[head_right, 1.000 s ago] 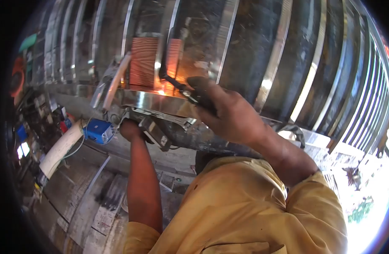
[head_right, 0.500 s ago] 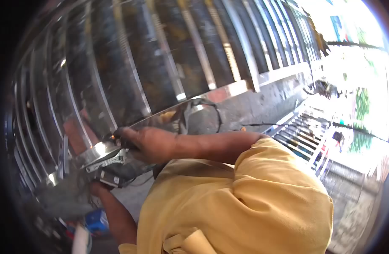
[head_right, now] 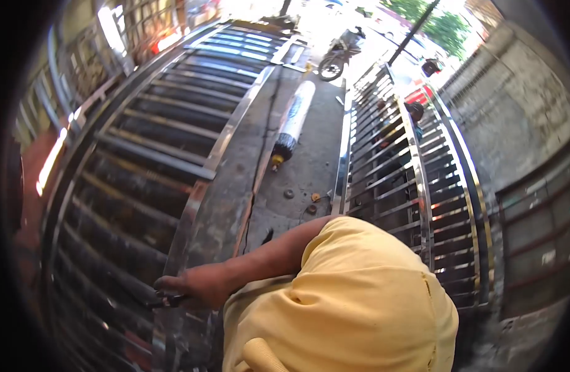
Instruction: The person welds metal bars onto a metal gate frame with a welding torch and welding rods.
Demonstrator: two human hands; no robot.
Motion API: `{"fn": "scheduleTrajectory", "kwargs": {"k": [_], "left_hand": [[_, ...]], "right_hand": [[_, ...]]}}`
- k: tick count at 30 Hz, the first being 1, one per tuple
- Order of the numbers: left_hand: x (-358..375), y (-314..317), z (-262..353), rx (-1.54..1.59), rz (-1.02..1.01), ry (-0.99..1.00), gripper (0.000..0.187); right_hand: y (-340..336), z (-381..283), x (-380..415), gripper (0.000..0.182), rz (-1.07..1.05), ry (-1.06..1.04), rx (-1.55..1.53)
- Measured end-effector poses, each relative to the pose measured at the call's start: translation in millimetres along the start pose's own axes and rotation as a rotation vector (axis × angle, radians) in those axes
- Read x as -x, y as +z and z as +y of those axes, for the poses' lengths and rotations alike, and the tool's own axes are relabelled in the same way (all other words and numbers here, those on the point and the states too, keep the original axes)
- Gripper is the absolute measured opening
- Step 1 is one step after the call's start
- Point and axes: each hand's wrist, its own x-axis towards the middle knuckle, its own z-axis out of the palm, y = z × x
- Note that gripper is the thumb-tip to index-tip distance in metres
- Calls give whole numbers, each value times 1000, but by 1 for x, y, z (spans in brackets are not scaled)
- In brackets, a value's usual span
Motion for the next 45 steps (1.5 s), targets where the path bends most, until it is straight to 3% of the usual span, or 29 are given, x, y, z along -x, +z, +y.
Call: {"fn": "scheduleTrajectory", "kwargs": {"k": [4, 12, 14, 17, 20, 24, 27, 29, 31, 34, 36, 40, 45], "left_hand": [[15, 32, 67, -60, -102, 128, 32], [23, 87, 140, -149, -162, 210, 32], [16, 96, 145, -171, -144, 185, 32], [17, 86, 116, -210, -96, 65, 32], [50, 63, 62, -266, -34, -176, 32], [87, 56, 42, -357, 11, -470, 32], [104, 68, 48, -435, 4, -648, 32], [114, 79, 55, -495, -9, -754, 32], [117, 86, 63, -558, -27, -847, 33], [121, 94, 74, -649, -51, -968, 33], [121, 98, 78, -694, -72, -1033, 33], [121, 104, 81, -740, -114, -1142, 33], [125, 108, 82, -775, -163, -1245, 33]], "right_hand": [[-37, -15, 16, 64, 187, -74, -11], [-144, -40, -16, 65, 399, -282, -6], [-174, -37, -56, 61, 578, -535, 15], [-249, -71, -76, 48, 640, -502, -44], [-328, -49, -72, 41, 701, -560, -11], [-449, 5, -79, 33, 834, -628, 88], [-507, 71, -88, 34, 857, -319, 315], [-515, 119, -90, 42, 786, -16, 568], [-511, 182, -92, 48, 464, -46, 315], [-433, 192, -115, 67, 260, 147, -29], [-395, 205, -129, 62, 161, 255, -254], [-346, 220, -151, 60, -214, 290, -147], [-292, 246, -160, 57, -386, 281, -52]]}}
